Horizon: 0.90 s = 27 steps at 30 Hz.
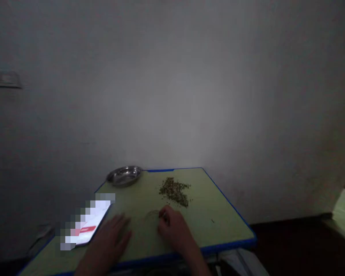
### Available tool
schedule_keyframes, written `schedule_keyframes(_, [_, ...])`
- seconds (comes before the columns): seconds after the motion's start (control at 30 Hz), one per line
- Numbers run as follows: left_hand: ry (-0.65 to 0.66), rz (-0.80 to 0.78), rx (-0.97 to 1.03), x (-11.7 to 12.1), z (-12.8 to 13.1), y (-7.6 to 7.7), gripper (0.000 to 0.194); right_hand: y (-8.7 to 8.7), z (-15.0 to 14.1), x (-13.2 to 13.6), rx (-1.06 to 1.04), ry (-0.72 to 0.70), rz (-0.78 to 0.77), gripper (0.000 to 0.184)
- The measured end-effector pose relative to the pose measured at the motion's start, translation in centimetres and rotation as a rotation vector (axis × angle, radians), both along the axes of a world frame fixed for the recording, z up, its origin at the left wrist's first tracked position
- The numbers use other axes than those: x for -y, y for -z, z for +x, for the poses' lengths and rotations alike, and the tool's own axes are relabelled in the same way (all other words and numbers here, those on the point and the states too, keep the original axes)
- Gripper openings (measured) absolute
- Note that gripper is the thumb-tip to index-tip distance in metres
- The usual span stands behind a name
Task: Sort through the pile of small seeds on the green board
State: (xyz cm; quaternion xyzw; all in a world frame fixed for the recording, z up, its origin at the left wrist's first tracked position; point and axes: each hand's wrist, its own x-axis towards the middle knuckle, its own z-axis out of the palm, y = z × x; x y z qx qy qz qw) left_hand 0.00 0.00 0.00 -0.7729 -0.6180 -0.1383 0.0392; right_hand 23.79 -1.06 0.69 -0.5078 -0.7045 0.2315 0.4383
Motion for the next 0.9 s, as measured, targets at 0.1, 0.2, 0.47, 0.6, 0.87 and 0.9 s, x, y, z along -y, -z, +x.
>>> schedule_keyframes(0.1, [-0.012, 0.004, 0.018, 0.5, 0.2, -0.4, 0.048, -0.3, 0.4, -0.5, -0.058, 0.000, 0.000, 0.015])
schedule_keyframes(0.2, [-0.006, -0.001, 0.029, 1.0, 0.4, -0.8, 0.047, -0.9, 3.0, -1.3, -0.085, 0.056, 0.020, 0.020])
schedule_keyframes(0.47, [-0.009, -0.011, 0.043, 1.1, 0.4, -1.1, 0.047, -1.3, 13.4, -2.7, 0.202, 0.470, 0.037, 0.032])
schedule_keyframes(0.6, [0.002, -0.005, 0.052, 1.0, 0.3, -1.1, 0.046, 0.0, 14.4, -1.9, 0.285, 0.567, 0.025, 0.033])
schedule_keyframes(0.87, [0.015, 0.038, 0.089, 0.6, 0.0, -0.6, 0.044, 0.3, 12.9, -0.6, 0.368, 0.449, 0.156, 0.031])
schedule_keyframes(0.9, [0.017, 0.040, 0.091, 0.6, 0.0, -0.6, 0.044, 0.3, 12.9, -0.6, 0.374, 0.441, 0.164, 0.031])
